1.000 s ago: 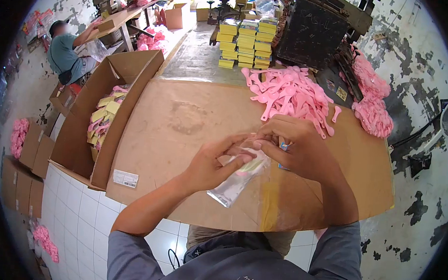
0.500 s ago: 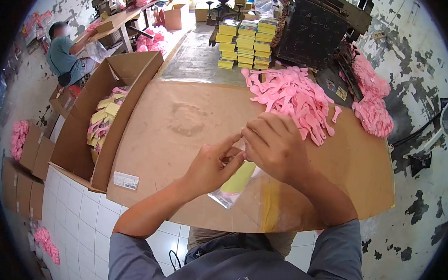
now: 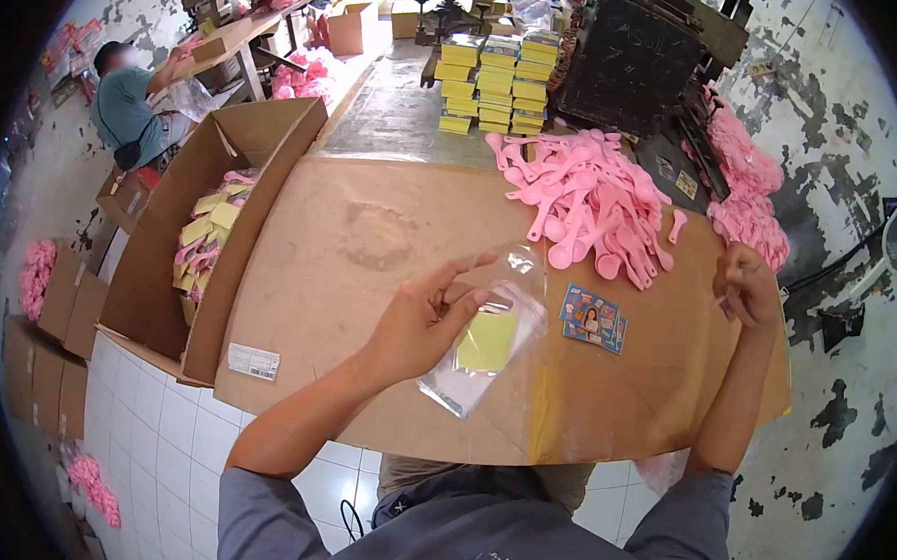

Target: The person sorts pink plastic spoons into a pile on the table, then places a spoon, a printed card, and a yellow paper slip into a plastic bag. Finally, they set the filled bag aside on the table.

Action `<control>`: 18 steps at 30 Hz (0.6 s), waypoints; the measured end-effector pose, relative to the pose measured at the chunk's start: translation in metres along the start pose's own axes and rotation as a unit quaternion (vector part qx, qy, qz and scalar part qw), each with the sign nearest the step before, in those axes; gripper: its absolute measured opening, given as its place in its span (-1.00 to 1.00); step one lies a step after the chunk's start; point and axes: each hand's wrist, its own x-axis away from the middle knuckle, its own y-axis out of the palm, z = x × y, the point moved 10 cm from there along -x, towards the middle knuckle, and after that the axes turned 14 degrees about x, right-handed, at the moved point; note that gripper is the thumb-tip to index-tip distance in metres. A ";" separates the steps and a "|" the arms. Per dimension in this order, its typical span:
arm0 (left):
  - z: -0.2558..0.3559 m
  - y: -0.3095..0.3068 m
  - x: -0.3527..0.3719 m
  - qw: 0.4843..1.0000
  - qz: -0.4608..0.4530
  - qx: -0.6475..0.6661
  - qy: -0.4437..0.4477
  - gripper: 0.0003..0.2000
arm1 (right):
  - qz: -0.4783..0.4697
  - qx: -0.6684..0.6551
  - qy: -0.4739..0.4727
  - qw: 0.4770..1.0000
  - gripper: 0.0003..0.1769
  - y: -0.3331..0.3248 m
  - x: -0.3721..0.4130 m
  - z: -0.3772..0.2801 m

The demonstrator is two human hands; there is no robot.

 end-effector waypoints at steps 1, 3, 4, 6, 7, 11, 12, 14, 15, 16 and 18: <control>0.001 0.000 0.000 1.000 0.005 0.000 0.008 -0.57 | 0.064 0.252 0.016 0.966 -0.77 -0.036 0.012 0.024; -0.003 0.001 -0.001 0.999 0.008 0.036 0.010 -0.57 | 0.173 0.595 0.033 0.784 -0.65 -0.083 0.035 0.055; -0.005 0.000 -0.002 0.999 0.011 0.052 0.011 -0.57 | 0.225 0.689 0.048 0.687 -0.59 -0.099 0.047 0.063; -0.004 -0.001 -0.003 0.999 0.012 0.048 0.013 -0.57 | 0.328 0.687 0.067 0.645 -0.51 -0.119 0.075 0.068; -0.004 -0.002 -0.004 0.999 0.013 0.047 0.015 -0.57 | 0.327 0.735 0.053 0.592 -0.52 -0.105 0.073 0.055; -0.006 -0.005 -0.007 0.998 0.032 0.046 0.006 -0.60 | 0.327 0.742 0.024 0.585 -0.56 -0.044 0.046 0.008; -0.006 -0.005 -0.007 0.999 0.033 0.036 0.006 -0.61 | 0.327 0.699 0.019 0.636 -0.57 -0.025 0.033 -0.002; -0.007 -0.005 -0.006 0.998 0.037 0.040 0.006 -0.63 | 0.273 0.482 0.061 0.831 -0.64 0.043 -0.005 -0.007; -0.009 -0.005 -0.006 0.998 0.038 0.053 0.006 -0.63 | 0.201 0.450 0.024 0.870 -0.62 0.086 -0.024 -0.004; -0.011 -0.005 -0.007 0.997 0.038 0.066 0.007 -0.64 | 0.130 0.414 -0.013 0.901 -0.61 0.127 -0.037 -0.003; -0.012 -0.004 -0.007 0.996 0.036 0.075 0.012 -0.65 | 0.036 0.374 -0.092 0.922 -0.58 0.196 -0.051 -0.015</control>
